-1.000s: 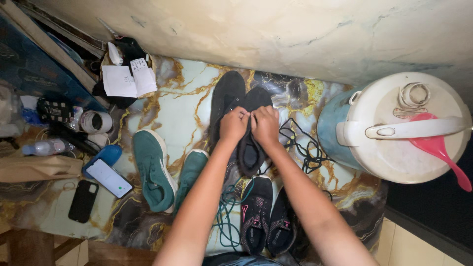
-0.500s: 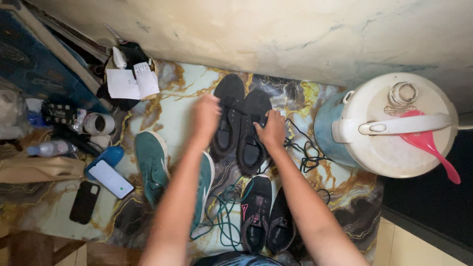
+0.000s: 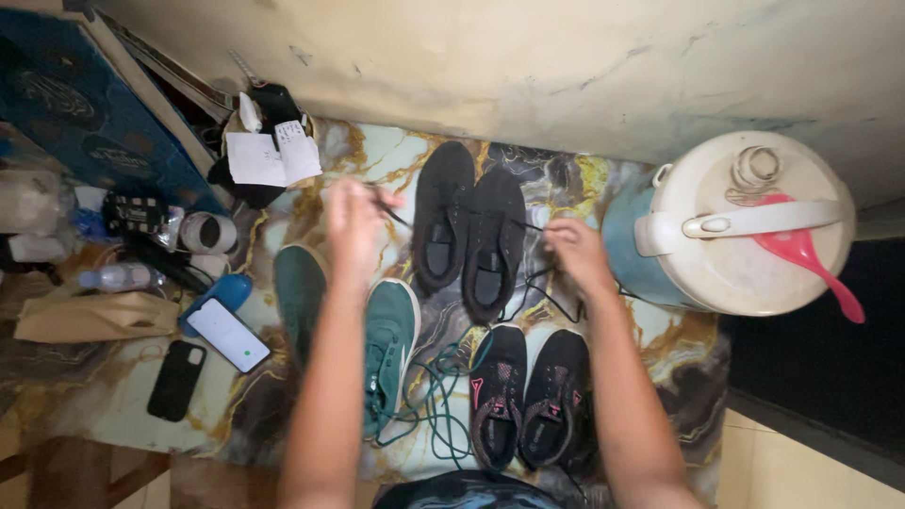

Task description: The person unlaces and relaces multiple pairs of shoes on a table. They remove the laces from each shoe, then rethread and tie them back on, handling the shoes one at a time.

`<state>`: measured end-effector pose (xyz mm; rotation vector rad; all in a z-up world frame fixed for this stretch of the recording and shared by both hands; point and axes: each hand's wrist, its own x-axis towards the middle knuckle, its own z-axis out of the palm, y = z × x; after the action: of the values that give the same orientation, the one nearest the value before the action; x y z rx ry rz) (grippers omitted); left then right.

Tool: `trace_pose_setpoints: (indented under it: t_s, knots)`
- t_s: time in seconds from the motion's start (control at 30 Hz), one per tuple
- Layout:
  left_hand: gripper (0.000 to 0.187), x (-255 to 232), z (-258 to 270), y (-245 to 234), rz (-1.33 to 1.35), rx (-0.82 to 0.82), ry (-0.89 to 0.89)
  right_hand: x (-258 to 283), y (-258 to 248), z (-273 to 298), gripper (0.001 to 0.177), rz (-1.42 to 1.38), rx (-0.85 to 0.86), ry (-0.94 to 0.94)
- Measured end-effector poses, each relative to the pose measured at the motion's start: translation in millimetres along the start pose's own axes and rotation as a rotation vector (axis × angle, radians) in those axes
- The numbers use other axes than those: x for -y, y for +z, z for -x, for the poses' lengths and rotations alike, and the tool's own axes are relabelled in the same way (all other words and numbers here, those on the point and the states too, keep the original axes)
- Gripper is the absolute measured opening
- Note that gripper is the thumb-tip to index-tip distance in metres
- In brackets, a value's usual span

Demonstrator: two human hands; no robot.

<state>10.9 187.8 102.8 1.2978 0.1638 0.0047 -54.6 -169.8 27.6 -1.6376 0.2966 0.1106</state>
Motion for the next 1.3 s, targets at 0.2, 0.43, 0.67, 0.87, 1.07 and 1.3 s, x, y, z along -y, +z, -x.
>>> trace_pose_setpoints:
  t_s: [0.2, 0.43, 0.67, 0.87, 1.07, 1.3]
  knots:
    - [0.010, 48.9, 30.1, 51.6, 0.061, 0.236, -0.030, 71.7, -68.5, 111.6, 0.028, -0.439, 0.017, -0.029]
    - [0.029, 72.9, 86.7, 45.2, -0.714, 0.286, -0.051, 20.2, -28.6, 116.1, 0.046, -0.190, -0.043, 0.427]
    - [0.055, 70.3, 91.1, 5.3, -1.407, 0.014, 0.259, -32.2, -23.7, 103.3, 0.044, -0.200, -0.005, 0.286]
    - [0.041, 54.3, 105.6, 11.1, -1.472, 0.197, 0.075, 8.1, -12.2, 102.4, 0.053, -0.032, 0.067, 0.429]
    - [0.035, 18.8, 153.0, 51.3, -1.059, 0.348, 0.185, -21.5, 64.9, 86.4, 0.088, 0.166, 0.120, 0.639]
    - [0.035, -15.0, 165.5, 29.2, -0.970, 0.506, 0.156, -126.5, 83.1, 38.7, 0.036, -0.289, -0.155, 0.620]
